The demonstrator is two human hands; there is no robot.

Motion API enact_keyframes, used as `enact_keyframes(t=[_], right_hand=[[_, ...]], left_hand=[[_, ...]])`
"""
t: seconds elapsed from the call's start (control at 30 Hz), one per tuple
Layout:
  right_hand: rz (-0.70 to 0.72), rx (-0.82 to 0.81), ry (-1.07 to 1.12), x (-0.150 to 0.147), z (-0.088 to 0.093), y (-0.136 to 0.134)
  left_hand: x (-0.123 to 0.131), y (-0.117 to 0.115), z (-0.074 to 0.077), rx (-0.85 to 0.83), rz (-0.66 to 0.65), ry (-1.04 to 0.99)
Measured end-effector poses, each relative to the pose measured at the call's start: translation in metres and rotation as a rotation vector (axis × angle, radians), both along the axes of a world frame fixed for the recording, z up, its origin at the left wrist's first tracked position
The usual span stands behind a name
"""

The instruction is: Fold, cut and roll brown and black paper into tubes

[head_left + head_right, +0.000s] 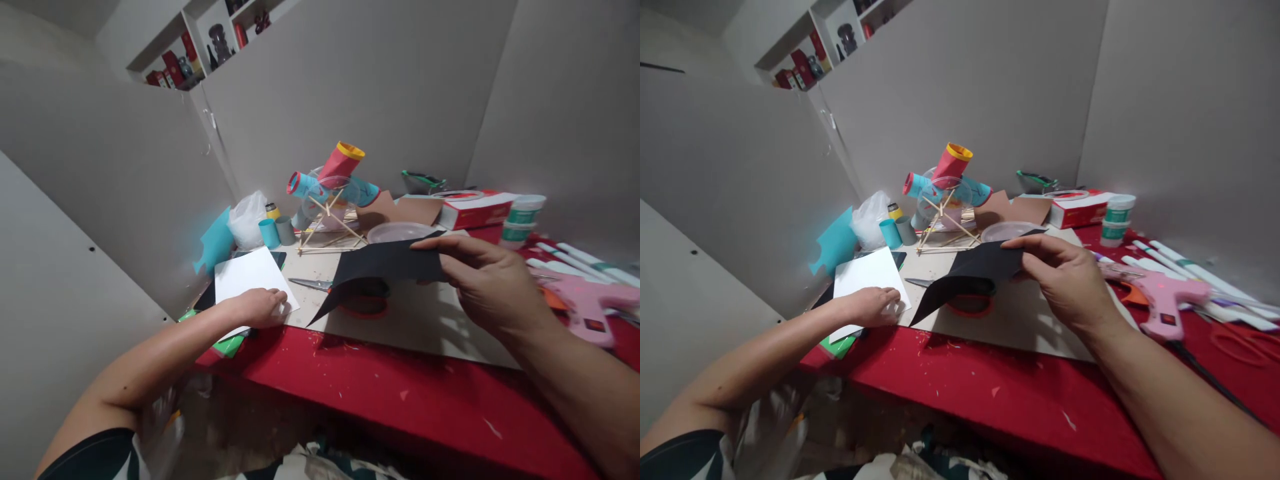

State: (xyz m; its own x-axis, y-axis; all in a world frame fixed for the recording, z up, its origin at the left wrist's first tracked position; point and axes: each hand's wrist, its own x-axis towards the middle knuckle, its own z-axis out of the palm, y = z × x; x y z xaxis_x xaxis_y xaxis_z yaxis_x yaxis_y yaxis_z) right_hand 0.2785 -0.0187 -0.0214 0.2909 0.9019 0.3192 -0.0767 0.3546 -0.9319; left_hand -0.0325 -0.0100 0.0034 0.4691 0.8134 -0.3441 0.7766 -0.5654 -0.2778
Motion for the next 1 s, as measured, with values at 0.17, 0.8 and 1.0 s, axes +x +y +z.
enact_keyframes(t=[0.17,0.8,1.0], right_hand=[[-0.062,-0.053,-0.047,-0.003,0.0,-0.002],[-0.102,-0.115,-0.172,-0.001,-0.007,0.0],[-0.105,-0.082,-0.212,-0.003,-0.004,-0.003]], left_hand=[[-0.023,-0.016,-0.003,0.001,0.002,-0.047],[-0.065,-0.035,-0.005,0.449,0.387,-0.116],[-0.116,-0.048,0.037,0.828,0.578,-1.174]])
